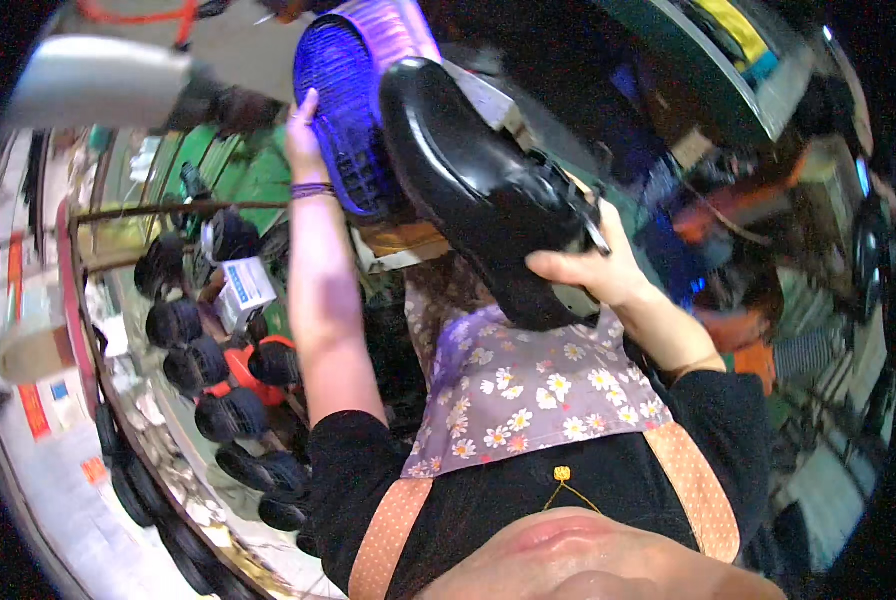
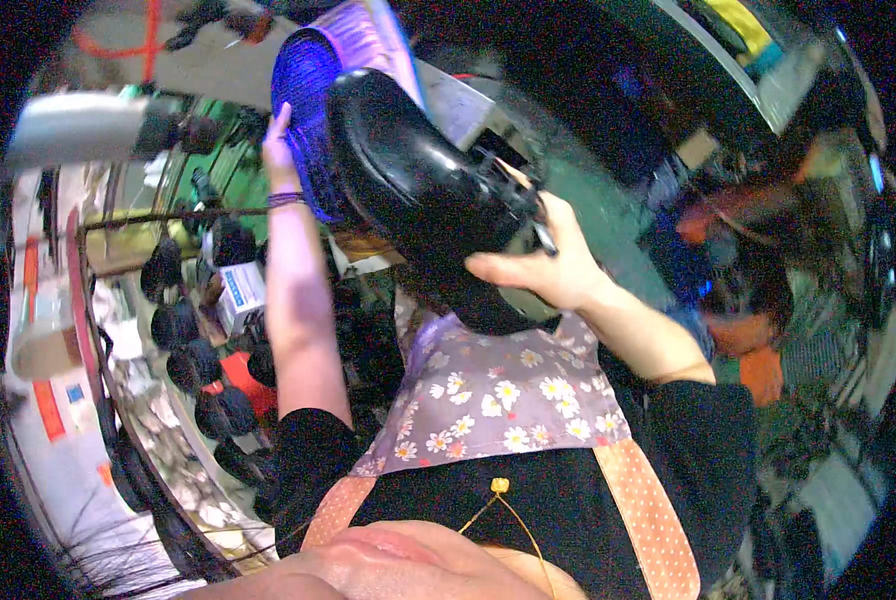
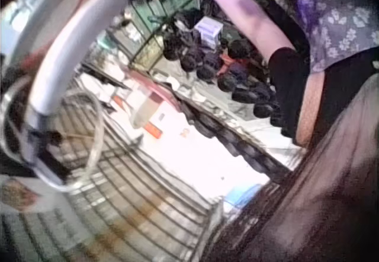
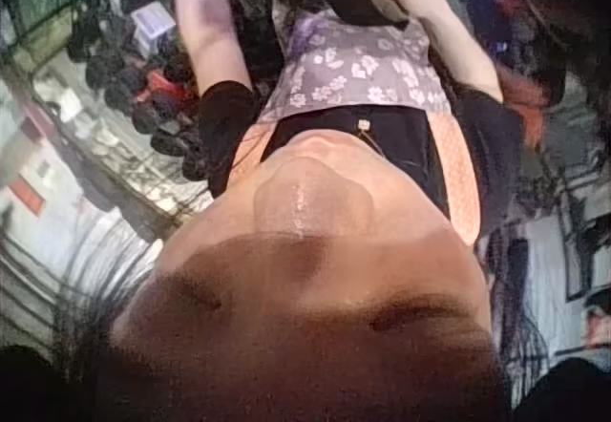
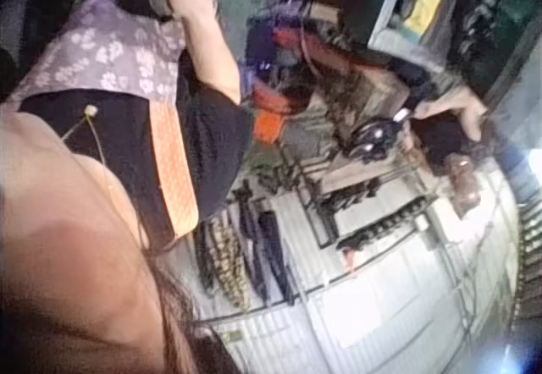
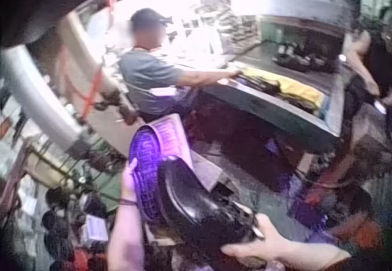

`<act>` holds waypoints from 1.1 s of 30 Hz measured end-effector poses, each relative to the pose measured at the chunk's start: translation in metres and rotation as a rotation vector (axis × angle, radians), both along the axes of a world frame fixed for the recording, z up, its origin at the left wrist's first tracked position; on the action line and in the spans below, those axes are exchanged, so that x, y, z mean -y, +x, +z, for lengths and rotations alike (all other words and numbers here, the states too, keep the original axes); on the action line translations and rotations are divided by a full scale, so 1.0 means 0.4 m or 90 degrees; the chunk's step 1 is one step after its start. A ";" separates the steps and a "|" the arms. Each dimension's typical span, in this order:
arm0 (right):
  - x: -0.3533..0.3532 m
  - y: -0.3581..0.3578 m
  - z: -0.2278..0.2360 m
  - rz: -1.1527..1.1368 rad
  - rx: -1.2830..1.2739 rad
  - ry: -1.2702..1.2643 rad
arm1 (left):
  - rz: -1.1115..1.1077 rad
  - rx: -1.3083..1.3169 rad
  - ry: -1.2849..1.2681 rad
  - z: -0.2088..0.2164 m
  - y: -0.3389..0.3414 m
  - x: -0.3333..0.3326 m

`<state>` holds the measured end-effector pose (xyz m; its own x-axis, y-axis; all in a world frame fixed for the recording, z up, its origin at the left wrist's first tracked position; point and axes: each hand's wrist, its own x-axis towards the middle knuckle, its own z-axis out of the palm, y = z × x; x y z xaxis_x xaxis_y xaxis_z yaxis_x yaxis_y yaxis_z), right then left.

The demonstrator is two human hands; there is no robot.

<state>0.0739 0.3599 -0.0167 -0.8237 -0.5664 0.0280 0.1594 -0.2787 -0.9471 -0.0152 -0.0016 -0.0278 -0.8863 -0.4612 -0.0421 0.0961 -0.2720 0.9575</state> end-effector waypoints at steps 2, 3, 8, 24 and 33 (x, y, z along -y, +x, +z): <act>0.009 0.005 0.011 0.030 -0.023 0.007 | -0.105 -0.130 0.292 -0.001 0.053 0.025; 0.012 0.006 0.001 0.045 -0.028 0.008 | -0.122 -0.193 0.302 0.002 0.076 0.023; 0.026 0.023 -0.005 0.082 0.000 -0.041 | 0.003 -0.249 0.205 0.075 0.221 -0.085; 0.047 -0.014 0.055 0.040 -0.209 0.075 | 0.083 -0.082 -0.030 0.037 0.391 -0.416; 0.053 -0.088 0.031 0.094 -0.131 0.042 | -0.021 0.019 0.243 0.031 0.358 -0.381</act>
